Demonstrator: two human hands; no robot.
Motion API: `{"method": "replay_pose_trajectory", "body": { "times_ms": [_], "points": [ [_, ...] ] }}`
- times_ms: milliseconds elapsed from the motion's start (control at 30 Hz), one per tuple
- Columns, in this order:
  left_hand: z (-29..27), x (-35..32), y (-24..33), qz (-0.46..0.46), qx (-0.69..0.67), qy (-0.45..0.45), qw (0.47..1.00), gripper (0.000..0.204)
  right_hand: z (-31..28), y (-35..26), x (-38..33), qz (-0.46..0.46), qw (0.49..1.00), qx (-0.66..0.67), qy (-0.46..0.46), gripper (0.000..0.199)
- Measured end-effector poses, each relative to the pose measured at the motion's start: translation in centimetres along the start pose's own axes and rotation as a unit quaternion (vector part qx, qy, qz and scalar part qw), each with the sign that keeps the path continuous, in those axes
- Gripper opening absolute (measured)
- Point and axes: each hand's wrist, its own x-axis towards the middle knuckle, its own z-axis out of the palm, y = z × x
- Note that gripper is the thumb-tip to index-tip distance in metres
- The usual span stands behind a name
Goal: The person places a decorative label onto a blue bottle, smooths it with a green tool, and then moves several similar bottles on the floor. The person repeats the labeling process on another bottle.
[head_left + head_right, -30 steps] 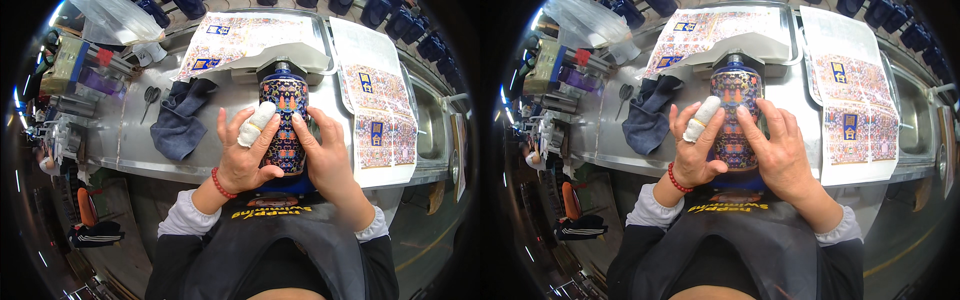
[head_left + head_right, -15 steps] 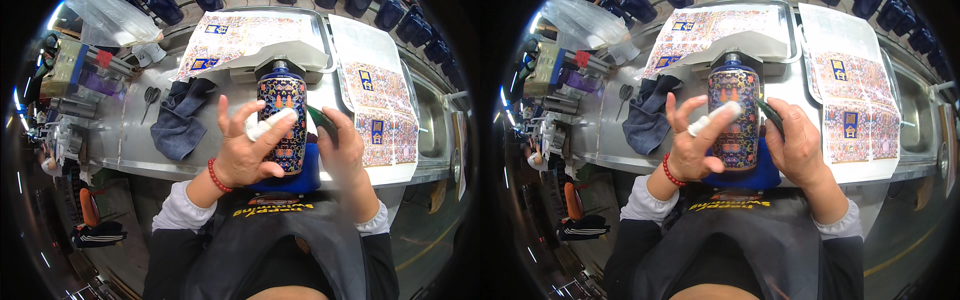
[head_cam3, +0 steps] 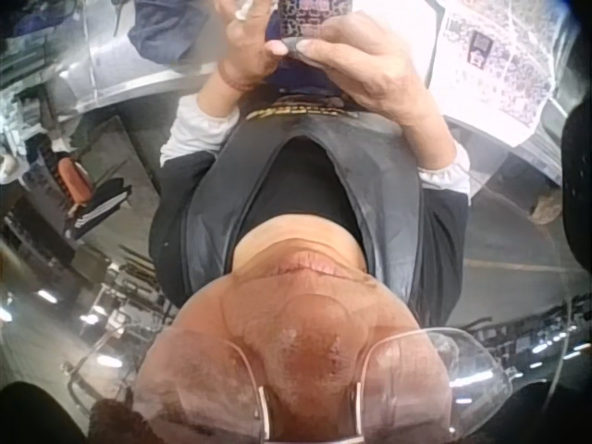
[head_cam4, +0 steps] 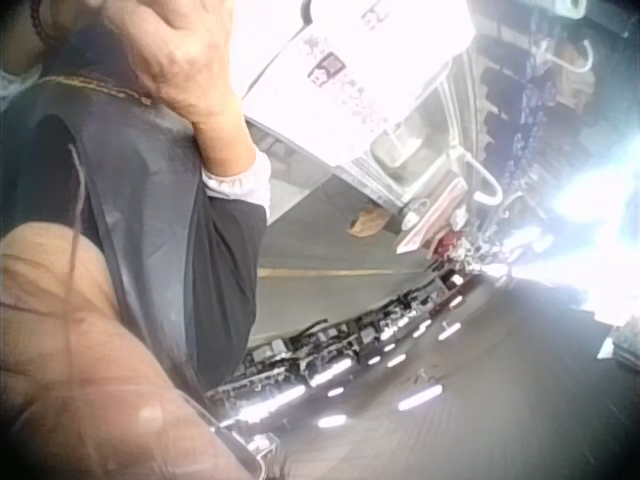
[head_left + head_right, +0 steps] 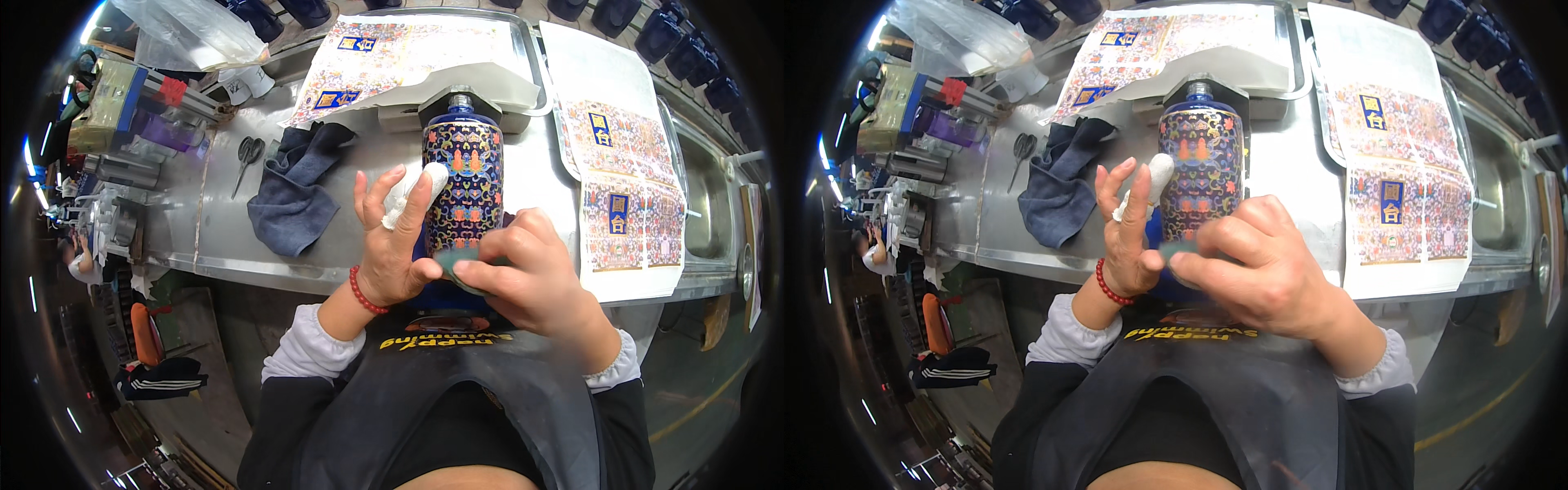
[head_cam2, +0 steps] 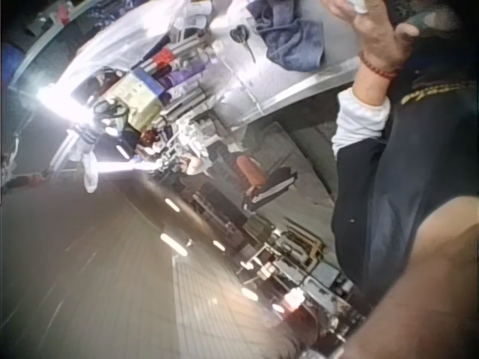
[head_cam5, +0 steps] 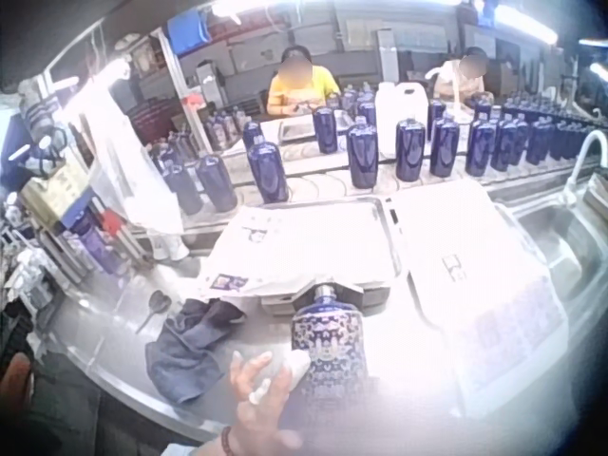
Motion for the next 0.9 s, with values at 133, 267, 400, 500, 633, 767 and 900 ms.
{"method": "replay_pose_trajectory", "body": {
  "times_ms": [133, 267, 400, 500, 633, 767, 900],
  "points": [
    [-0.8, 0.8, 1.0, 0.109, 0.05, -0.027, 0.992, 0.083, -0.7, 0.3, -1.7, 0.382, 0.857, 0.304, 0.166, 0.019],
    [-1.2, 2.2, 1.3, 0.153, 0.105, -0.072, 0.98, 0.08, 0.1, 2.3, -2.2, 0.407, 0.822, 0.347, 0.194, 0.02],
    [-1.3, 3.2, 0.4, 0.114, 0.103, -0.058, 0.986, 0.08, 0.9, 3.5, -1.5, 0.348, 0.901, 0.13, 0.225, 0.019],
    [-1.1, 3.4, -0.4, 0.099, 0.084, -0.029, 0.991, 0.081, -0.2, 3.0, -0.4, 0.097, 0.987, -0.046, 0.123, 0.045],
    [-0.8, 3.1, -1.3, 0.065, 0.047, -0.013, 0.997, 0.081, -1.9, 2.8, 1.6, 0.159, 0.976, 0.139, 0.049, 0.037],
    [-0.9, 3.1, -1.2, 0.062, 0.05, -0.008, 0.997, 0.08, -1.9, 3.3, 1.8, 0.065, 0.995, -0.036, 0.07, 0.032],
    [-1.4, 4.1, -0.6, 0.122, 0.076, -0.041, 0.989, 0.076, -2.3, 3.3, -1.9, 0.123, 0.986, 0.109, 0.035, 0.028]
  ]
}}
